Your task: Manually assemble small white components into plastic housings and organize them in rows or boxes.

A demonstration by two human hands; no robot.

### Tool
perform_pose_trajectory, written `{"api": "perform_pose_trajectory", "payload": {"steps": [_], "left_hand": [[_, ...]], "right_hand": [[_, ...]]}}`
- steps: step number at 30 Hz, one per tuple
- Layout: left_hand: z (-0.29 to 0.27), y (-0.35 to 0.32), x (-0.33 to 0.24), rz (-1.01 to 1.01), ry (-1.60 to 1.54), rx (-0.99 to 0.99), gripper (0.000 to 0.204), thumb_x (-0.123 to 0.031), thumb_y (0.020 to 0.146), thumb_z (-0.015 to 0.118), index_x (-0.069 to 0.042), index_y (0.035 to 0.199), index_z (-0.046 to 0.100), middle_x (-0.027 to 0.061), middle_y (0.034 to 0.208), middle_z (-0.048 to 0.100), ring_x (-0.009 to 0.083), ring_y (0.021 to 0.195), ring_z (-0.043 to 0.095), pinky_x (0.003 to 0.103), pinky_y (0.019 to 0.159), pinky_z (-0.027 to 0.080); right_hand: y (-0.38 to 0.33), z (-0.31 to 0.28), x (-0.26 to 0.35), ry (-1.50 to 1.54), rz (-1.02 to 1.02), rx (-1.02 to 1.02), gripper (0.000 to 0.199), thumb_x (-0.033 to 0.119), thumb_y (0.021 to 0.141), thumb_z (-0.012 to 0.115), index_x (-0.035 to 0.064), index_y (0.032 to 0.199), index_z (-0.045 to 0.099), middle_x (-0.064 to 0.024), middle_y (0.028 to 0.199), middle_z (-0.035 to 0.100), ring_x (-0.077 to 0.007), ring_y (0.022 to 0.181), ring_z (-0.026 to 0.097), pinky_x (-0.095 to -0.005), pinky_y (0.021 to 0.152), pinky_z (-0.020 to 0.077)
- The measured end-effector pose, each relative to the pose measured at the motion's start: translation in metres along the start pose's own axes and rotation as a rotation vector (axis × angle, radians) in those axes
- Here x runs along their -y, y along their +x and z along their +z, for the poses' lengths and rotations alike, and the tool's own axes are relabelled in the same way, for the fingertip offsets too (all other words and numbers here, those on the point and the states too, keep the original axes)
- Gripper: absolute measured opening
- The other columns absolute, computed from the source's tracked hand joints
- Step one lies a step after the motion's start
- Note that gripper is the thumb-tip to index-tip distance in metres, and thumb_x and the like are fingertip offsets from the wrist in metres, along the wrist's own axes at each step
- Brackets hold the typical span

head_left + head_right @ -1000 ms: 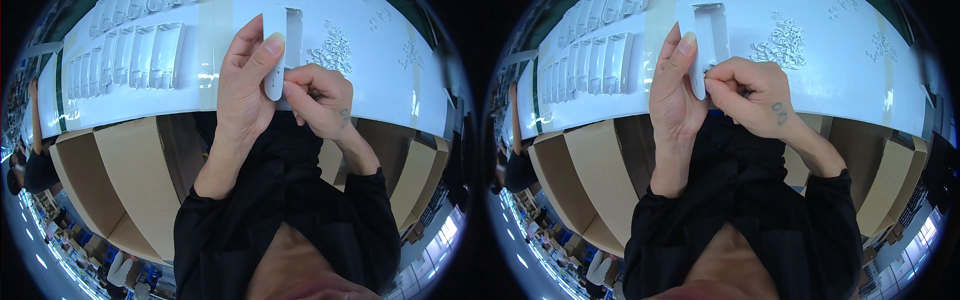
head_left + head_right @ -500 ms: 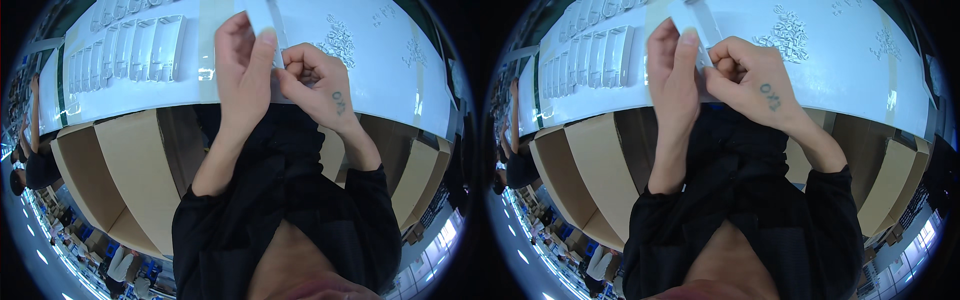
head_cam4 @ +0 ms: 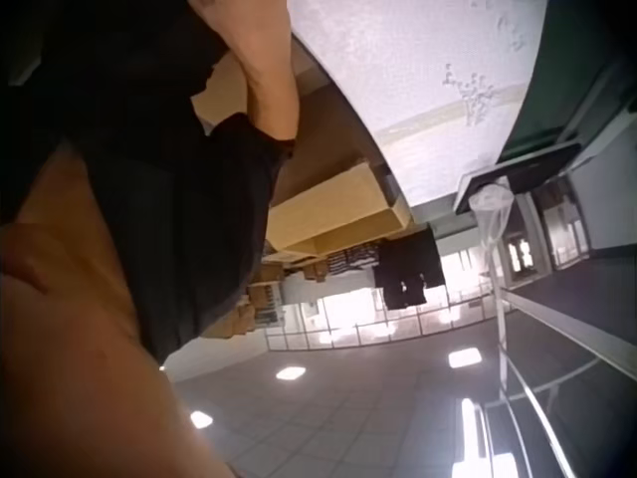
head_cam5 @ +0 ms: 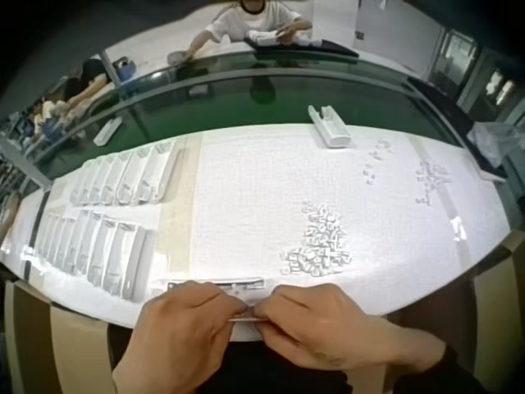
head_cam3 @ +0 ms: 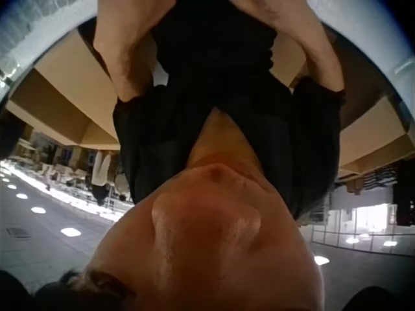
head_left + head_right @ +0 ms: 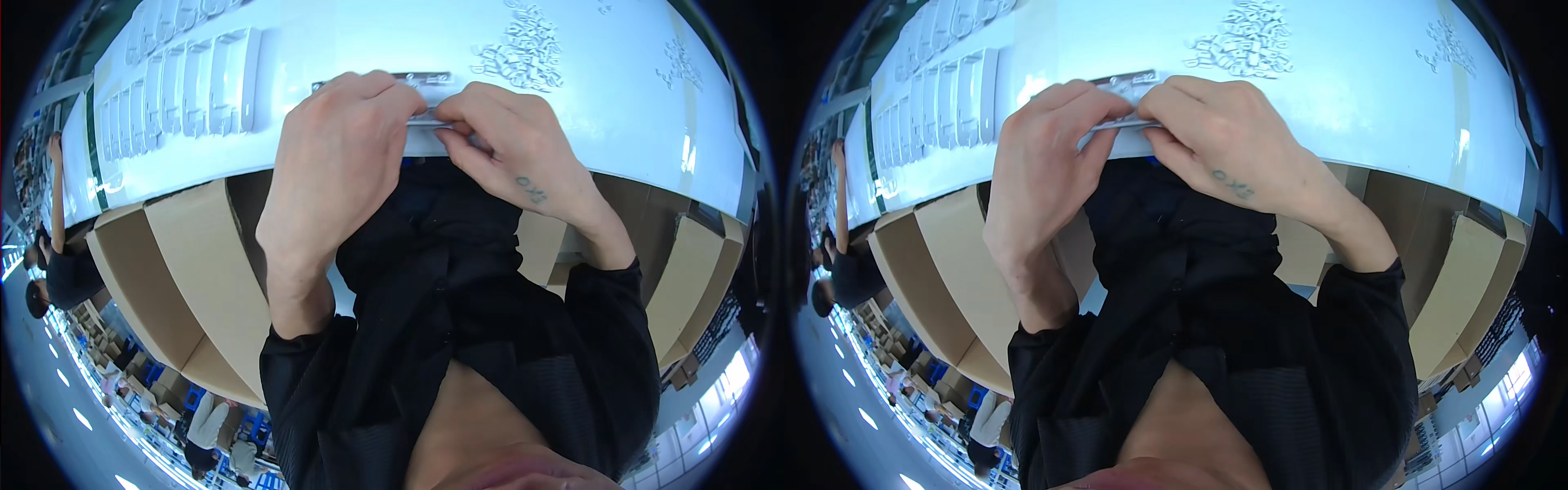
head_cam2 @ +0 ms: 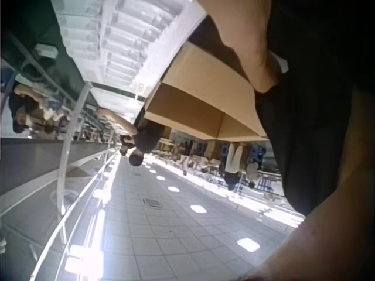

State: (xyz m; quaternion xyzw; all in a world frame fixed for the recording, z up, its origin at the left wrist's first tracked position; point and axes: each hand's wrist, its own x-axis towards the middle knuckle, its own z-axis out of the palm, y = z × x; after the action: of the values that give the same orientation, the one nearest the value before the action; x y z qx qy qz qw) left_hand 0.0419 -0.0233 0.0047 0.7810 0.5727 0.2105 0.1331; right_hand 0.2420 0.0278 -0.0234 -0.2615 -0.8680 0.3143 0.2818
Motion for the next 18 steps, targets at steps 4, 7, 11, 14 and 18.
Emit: {"api": "perform_pose_trajectory", "payload": {"steps": [4, 7, 11, 14, 18], "left_hand": [[-0.006, 0.005, -0.003, 0.002, -0.049, 0.113, 0.012, 0.002, 0.081, 0.061, -0.004, 0.089, 0.069, 0.0054, 0.084, 0.063, 0.0237, 0.075, 0.06, 0.032, 0.068, 0.048], [-0.005, 0.002, -0.008, -0.021, -0.069, 0.125, 0.012, 0.001, 0.081, 0.062, -0.003, 0.089, 0.07, 0.0053, 0.085, 0.063, 0.0235, 0.074, 0.06, 0.031, 0.068, 0.048], [0.0, -0.005, -0.011, -0.069, -0.102, 0.047, 0.014, 0.001, 0.081, 0.063, -0.003, 0.091, 0.071, 0.0051, 0.085, 0.064, 0.0233, 0.075, 0.06, 0.032, 0.069, 0.048], [-0.007, 0.003, -0.008, -0.026, -0.144, -0.252, 0.015, 0.001, 0.081, 0.065, -0.002, 0.093, 0.072, 0.005, 0.087, 0.066, 0.0223, 0.075, 0.061, 0.031, 0.069, 0.048], [-0.002, 0.001, 0.011, -0.076, -0.136, -0.272, 0.014, 0.0, 0.081, 0.067, -0.002, 0.094, 0.073, 0.0053, 0.089, 0.068, 0.0214, 0.075, 0.061, 0.031, 0.068, 0.049]], "right_hand": [[-0.001, -0.007, -0.008, 0.061, -0.024, 0.019, 0.015, -0.004, 0.082, 0.07, 0.0019, 0.095, 0.066, -0.004, 0.076, 0.058, -0.0158, 0.056, 0.048, -0.0274, 0.054, 0.038], [-0.003, -0.008, -0.011, 0.052, -0.054, 0.03, 0.015, -0.004, 0.082, 0.07, 0.0018, 0.095, 0.066, -0.0046, 0.077, 0.059, -0.0165, 0.057, 0.049, -0.0275, 0.054, 0.0381], [-0.005, -0.007, -0.013, -0.058, -0.102, 0.04, 0.014, -0.004, 0.082, 0.07, 0.0019, 0.093, 0.066, -0.0052, 0.08, 0.06, -0.0177, 0.058, 0.05, -0.0279, 0.054, 0.0382], [-0.002, -0.017, -0.018, -0.104, -0.129, 0.038, 0.012, -0.003, 0.082, 0.07, 0.0023, 0.093, 0.067, -0.0052, 0.082, 0.06, -0.0188, 0.062, 0.052, -0.028, 0.057, 0.0405], [0.005, -0.027, -0.017, -0.136, -0.111, -0.019, 0.011, -0.001, 0.083, 0.071, 0.0026, 0.094, 0.068, -0.0052, 0.085, 0.06, -0.0194, 0.069, 0.053, -0.028, 0.062, 0.0432]]}}
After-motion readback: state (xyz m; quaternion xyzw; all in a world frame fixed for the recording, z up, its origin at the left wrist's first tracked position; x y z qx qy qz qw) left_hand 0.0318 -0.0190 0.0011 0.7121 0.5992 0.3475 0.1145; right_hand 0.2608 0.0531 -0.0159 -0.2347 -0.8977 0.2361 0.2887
